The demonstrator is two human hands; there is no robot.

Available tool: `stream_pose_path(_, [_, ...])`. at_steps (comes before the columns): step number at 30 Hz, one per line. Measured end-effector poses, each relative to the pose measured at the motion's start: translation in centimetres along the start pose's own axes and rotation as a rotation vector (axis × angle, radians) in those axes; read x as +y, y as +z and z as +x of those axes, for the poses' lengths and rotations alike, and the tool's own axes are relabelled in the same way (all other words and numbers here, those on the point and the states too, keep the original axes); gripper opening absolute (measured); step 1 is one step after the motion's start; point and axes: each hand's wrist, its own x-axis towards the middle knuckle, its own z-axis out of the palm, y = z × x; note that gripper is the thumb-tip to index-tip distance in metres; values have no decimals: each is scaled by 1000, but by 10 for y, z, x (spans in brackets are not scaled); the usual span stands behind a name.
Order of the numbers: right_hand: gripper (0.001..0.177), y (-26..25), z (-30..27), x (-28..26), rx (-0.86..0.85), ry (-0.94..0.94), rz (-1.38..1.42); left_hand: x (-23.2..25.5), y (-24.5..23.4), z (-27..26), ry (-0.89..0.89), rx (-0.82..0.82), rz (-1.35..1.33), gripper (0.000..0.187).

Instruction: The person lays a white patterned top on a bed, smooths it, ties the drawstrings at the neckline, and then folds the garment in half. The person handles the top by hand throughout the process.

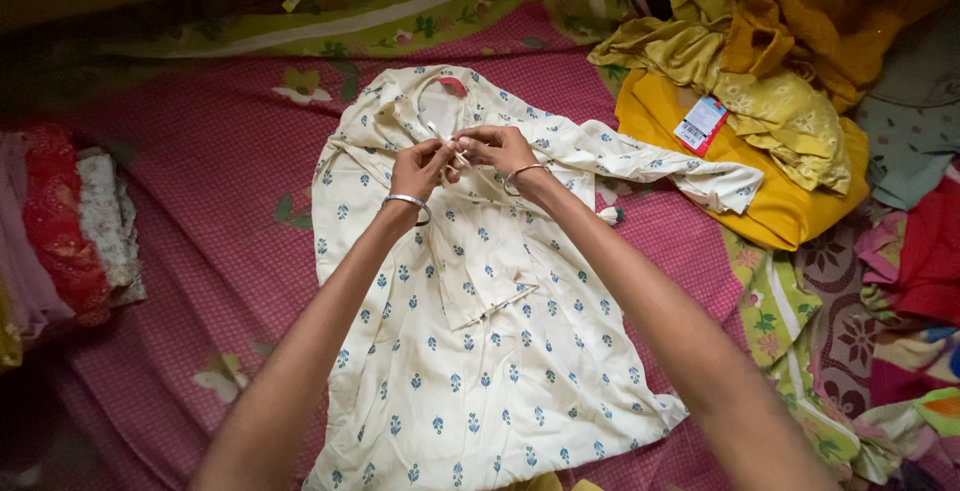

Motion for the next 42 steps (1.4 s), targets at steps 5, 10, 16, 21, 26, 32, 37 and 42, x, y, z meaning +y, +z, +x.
stream_pose_path(5, [25, 2, 3, 3, -47, -35, -8, 4, 1, 0, -46, 47, -1, 33])
stream_pose_path(10, [20, 6, -3, -2, 10, -140, -98, 1, 0, 5, -155, 140, -137, 27])
stream_pose_path(16, [22, 8, -19, -19, 92, -159, -274, -8, -8, 7, -219, 154, -322, 28])
stream_pose_path(21, [18, -1, -28, -24, 8, -243, -302, -14, -14, 7, -323, 110, -326, 29])
stream_pose_path(26, [19, 2, -24, -17, -252, -116, -72, -20, -20, 11, -345, 90, -204, 30])
stream_pose_path(32, [16, 1, -6, 8, -164, 49, 43, -5, -19, -3, -69, 54, -20, 28])
stream_pose_path(37, [22, -1, 7, 29, -189, 154, 49, 6, -12, -11, 207, 88, 491, 29])
stream_pose_path(42, [33, -1, 8, 35, -274, 77, 48, -2, -1, -12, 437, 143, 576, 29])
